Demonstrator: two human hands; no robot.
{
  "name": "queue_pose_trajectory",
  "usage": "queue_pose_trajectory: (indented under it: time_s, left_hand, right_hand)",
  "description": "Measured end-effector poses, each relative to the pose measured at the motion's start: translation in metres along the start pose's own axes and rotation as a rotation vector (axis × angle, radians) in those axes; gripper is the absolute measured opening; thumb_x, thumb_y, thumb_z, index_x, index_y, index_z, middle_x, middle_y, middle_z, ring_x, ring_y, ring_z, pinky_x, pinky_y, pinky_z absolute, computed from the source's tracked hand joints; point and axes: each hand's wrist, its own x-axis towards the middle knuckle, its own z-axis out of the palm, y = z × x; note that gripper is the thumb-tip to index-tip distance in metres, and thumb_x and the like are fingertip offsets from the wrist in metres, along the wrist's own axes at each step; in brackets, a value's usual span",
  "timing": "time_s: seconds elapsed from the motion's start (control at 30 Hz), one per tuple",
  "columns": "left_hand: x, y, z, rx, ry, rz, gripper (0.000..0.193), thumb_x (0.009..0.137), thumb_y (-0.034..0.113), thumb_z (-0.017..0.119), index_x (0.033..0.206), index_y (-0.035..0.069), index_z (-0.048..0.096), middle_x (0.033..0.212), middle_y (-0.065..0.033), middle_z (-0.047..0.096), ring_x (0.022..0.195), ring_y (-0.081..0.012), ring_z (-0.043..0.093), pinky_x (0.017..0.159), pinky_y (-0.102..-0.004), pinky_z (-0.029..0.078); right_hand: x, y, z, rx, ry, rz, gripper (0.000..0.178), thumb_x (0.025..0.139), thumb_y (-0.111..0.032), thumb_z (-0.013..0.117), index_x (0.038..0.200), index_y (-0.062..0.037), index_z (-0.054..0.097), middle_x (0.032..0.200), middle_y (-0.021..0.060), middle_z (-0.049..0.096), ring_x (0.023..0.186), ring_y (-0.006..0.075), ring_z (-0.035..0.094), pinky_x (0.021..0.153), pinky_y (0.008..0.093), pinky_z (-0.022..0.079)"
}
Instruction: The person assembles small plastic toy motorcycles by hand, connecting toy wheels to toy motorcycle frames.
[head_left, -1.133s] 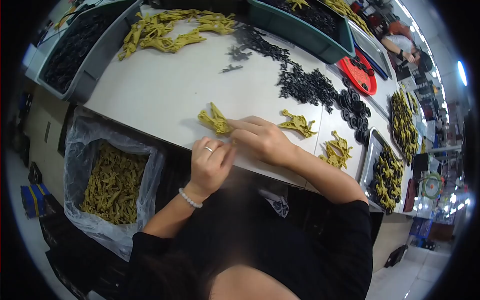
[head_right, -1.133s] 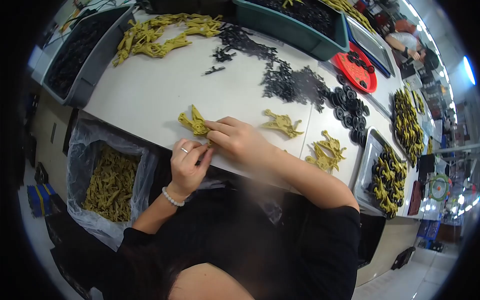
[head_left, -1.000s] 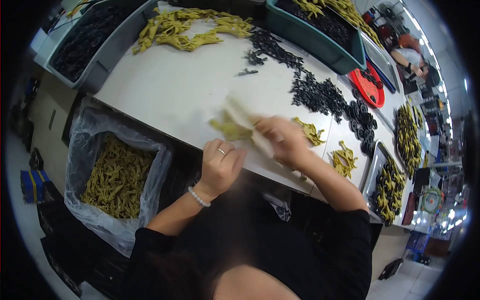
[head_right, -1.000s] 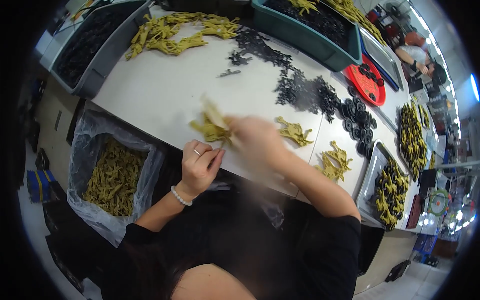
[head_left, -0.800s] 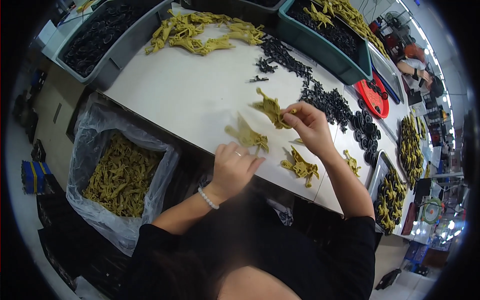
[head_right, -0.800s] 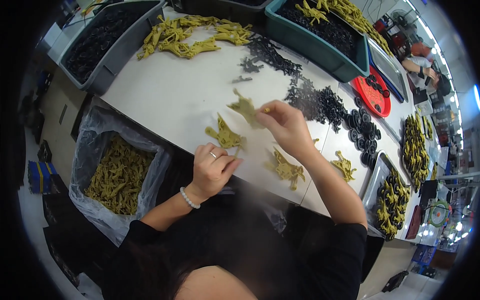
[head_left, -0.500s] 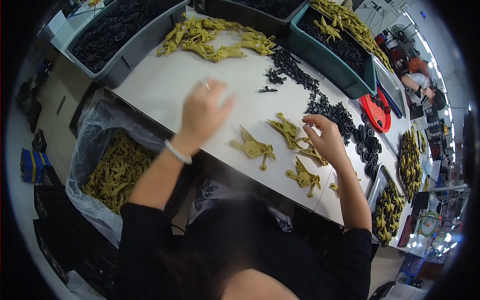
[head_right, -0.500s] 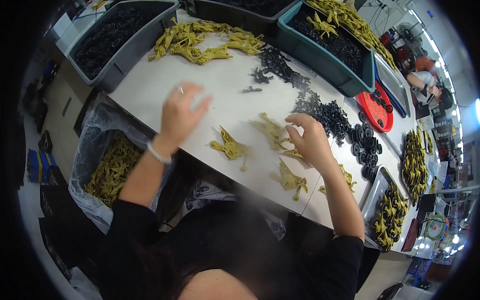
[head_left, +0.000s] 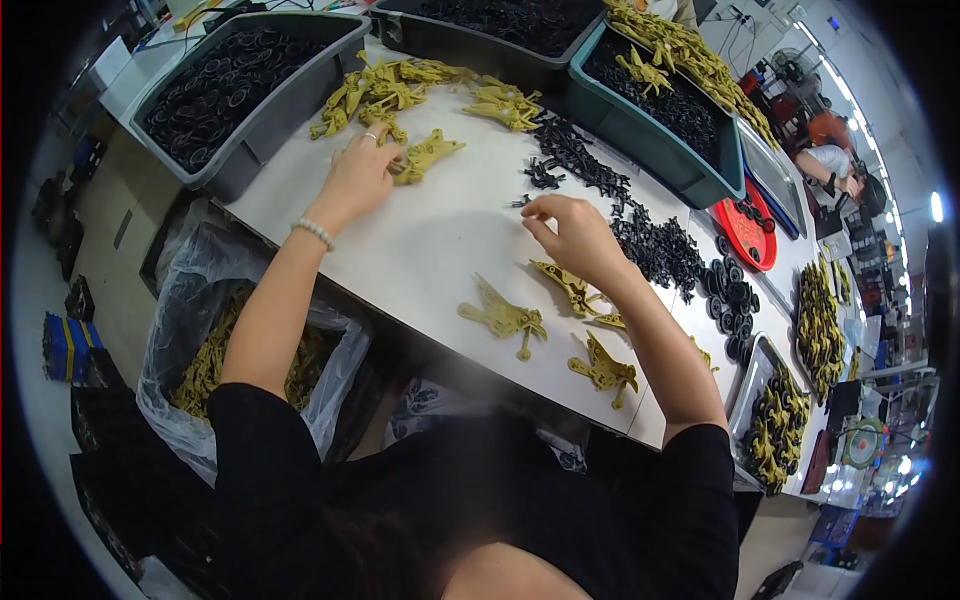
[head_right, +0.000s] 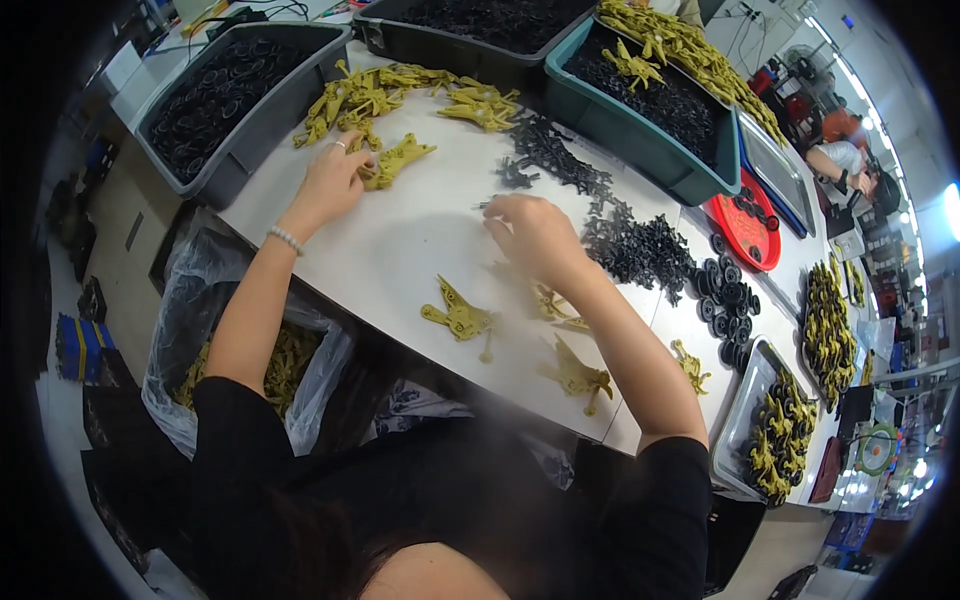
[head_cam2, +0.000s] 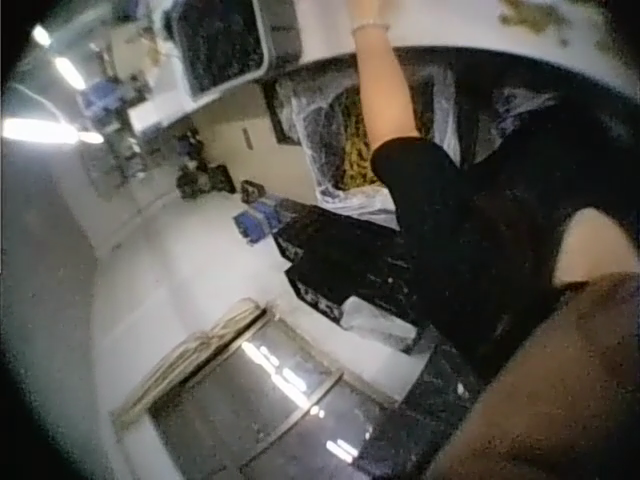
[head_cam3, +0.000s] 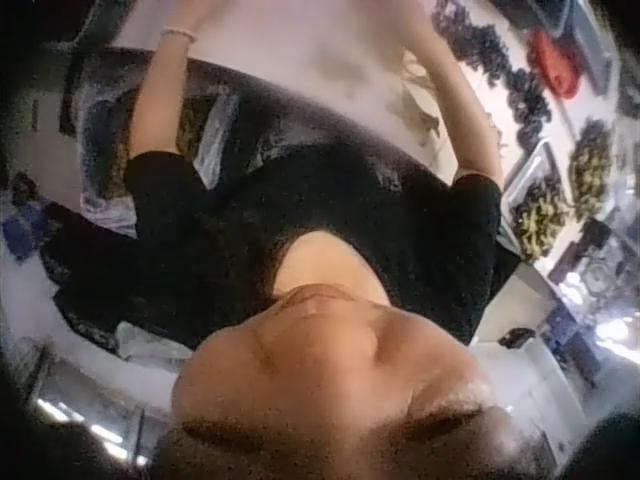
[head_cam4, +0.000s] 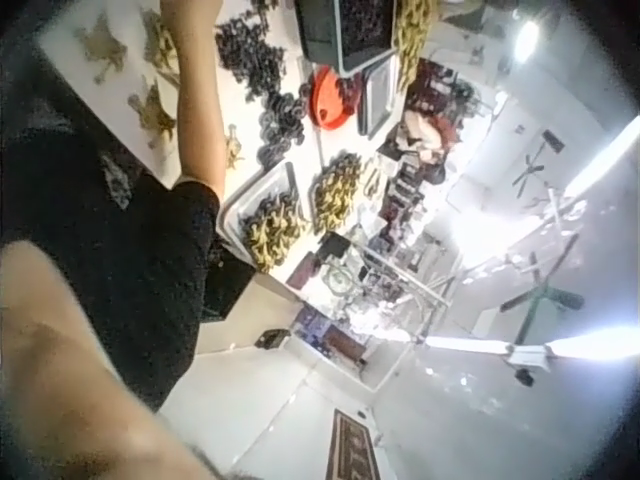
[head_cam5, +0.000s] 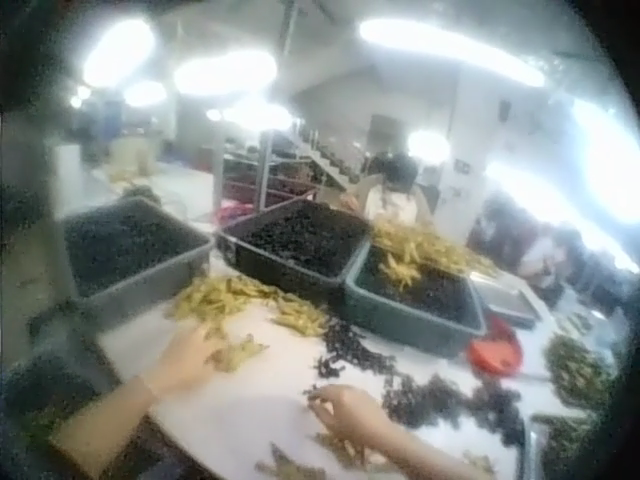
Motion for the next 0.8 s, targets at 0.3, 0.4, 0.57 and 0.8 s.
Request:
queue_pose_trajectory:
  time_s: [0.3,0.4,0.57,0.8]
  left_hand:
    - [-0.064,0.021,0.014,-0.333,0.239,0.244,0.011,0.076,0.011,0.063,0.086,0.004,0.063,0.106,-0.0094,0.061,0.1,-0.0274,0.055,0.079,-0.0427,0.044]
    - [-0.069,0.03,0.014,-0.418,0.315,0.224,0.009,0.076,0.01,0.063,0.082,0.003,0.063,0.092,-0.0094,0.064,0.091,-0.0292,0.057,0.076,-0.0407,0.045]
    - [-0.086,0.051,0.011,-0.503,0.289,0.1,0.014,0.073,0.01,0.068,0.082,0.001,0.063,0.085,-0.0113,0.063,0.083,-0.0301,0.058,0.074,-0.0378,0.047]
    - [-0.098,0.089,0.023,-0.323,0.407,0.028,0.025,0.068,0.018,0.074,0.083,0.001,0.064,0.077,-0.0098,0.06,0.079,-0.0285,0.056,0.069,-0.0397,0.046]
  right_hand:
    - [0.065,-0.034,0.041,0.096,0.084,-0.472,0.021,0.079,-0.009,0.062,0.099,-0.006,0.067,0.107,0.0103,0.059,0.094,0.0285,0.061,0.081,0.0371,0.05]
    - [0.075,-0.044,0.057,-0.137,0.033,-0.54,0.024,0.075,-0.008,0.063,0.098,-0.0075,0.068,0.105,0.0081,0.059,0.096,0.0266,0.058,0.082,0.0373,0.048]
    - [0.075,-0.044,0.055,-0.364,-0.01,-0.549,0.021,0.073,-0.011,0.063,0.094,-0.0106,0.069,0.099,0.0042,0.059,0.098,0.0213,0.055,0.084,0.0362,0.045]
    - [0.049,-0.034,0.055,-0.297,-0.017,-0.697,0.019,0.073,-0.008,0.059,0.09,-0.0067,0.067,0.101,0.0067,0.06,0.098,0.024,0.056,0.081,0.0351,0.048]
